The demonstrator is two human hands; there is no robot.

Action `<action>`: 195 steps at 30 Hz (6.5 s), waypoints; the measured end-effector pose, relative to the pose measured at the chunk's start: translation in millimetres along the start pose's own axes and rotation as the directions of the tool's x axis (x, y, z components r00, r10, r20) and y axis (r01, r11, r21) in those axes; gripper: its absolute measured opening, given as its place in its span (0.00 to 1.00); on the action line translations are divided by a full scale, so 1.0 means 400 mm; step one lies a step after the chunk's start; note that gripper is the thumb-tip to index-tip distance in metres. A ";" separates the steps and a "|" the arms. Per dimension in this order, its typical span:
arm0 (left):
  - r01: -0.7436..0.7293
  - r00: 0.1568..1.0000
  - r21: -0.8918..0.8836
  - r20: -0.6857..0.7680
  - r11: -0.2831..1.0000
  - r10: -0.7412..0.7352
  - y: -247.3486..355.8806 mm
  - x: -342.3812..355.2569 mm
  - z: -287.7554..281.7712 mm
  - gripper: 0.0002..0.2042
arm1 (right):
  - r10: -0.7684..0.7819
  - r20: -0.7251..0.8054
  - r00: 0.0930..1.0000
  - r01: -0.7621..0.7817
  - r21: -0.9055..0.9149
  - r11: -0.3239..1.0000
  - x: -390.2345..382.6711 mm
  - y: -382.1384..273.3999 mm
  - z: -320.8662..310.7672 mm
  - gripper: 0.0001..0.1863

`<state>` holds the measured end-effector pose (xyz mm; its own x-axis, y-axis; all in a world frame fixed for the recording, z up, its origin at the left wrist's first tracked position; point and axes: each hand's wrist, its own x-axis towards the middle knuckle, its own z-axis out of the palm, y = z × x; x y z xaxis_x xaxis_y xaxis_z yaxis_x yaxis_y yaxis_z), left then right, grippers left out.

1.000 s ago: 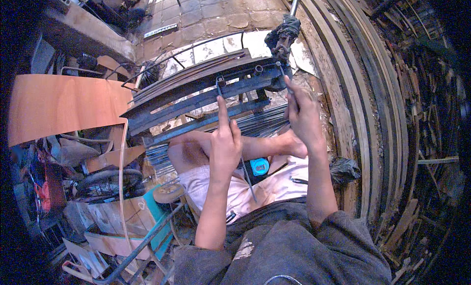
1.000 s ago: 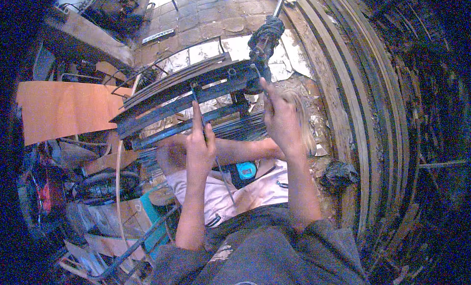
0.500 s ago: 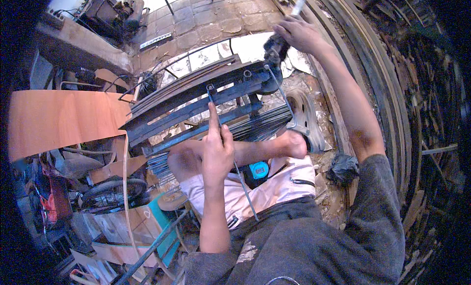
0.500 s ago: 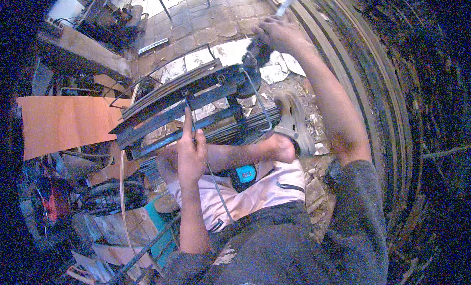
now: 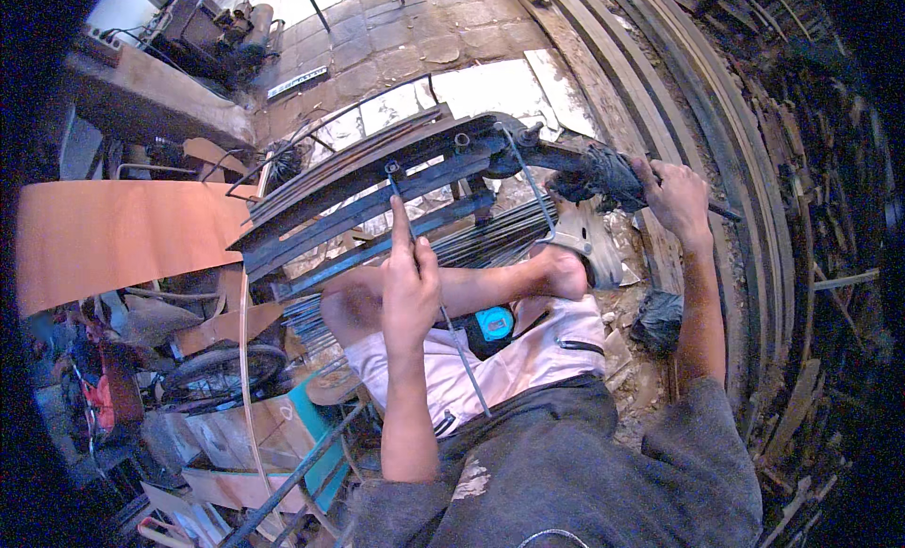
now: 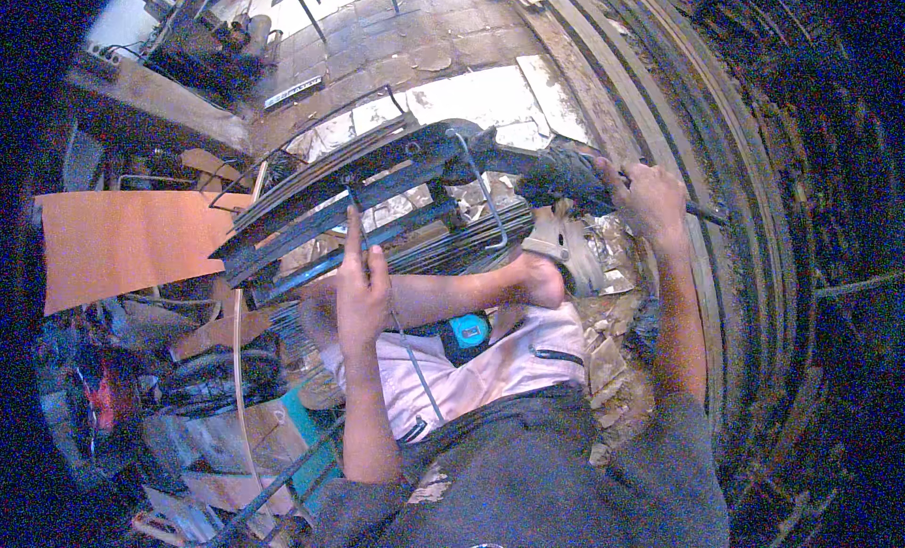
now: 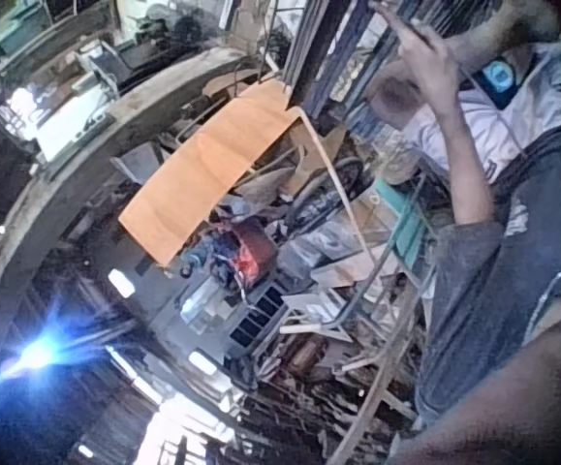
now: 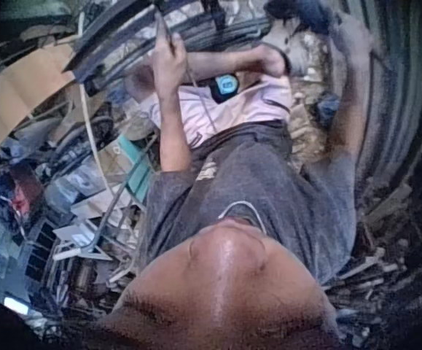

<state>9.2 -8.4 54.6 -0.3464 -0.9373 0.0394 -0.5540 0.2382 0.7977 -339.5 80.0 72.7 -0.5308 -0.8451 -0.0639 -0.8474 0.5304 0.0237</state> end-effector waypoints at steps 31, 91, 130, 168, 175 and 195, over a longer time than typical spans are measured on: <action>-0.122 0.986 -0.069 -0.122 0.990 0.113 -0.041 -0.001 0.049 0.29 | -0.050 0.126 0.991 -0.124 0.991 0.045 -0.083 -0.332 0.219 0.15; 0.081 0.995 -0.669 0.094 0.739 -0.024 -0.014 -0.137 -0.132 0.10 | -0.139 -0.180 0.974 0.195 0.975 0.103 -0.261 -0.317 -0.041 0.13; 0.259 0.965 -0.669 0.149 0.697 -0.216 -0.110 -0.180 -0.068 0.12 | -0.303 0.143 0.942 -0.140 0.990 0.034 -0.302 -0.271 0.102 0.15; 0.134 0.983 -0.772 0.024 0.621 -0.183 -0.065 -0.084 -0.077 0.17 | -0.560 -0.256 0.788 0.600 0.525 0.604 0.072 -0.282 -0.095 0.12; 0.146 0.983 -0.725 0.029 0.673 -0.182 -0.024 -0.034 -0.018 0.22 | -0.587 -0.244 0.772 0.609 0.550 0.571 0.181 -0.270 -0.081 0.11; 0.186 0.974 -0.718 0.045 0.670 -0.222 -0.017 -0.012 0.013 0.22 | -0.567 -0.126 0.814 0.553 0.465 0.691 0.229 -0.267 -0.061 0.20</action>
<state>10.7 -4.1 46.1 -0.2487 -0.9543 -0.1657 0.1081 -0.1973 0.9744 -297.9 -55.9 88.8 0.0468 -0.9971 0.0598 -0.8727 -0.0699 -0.4832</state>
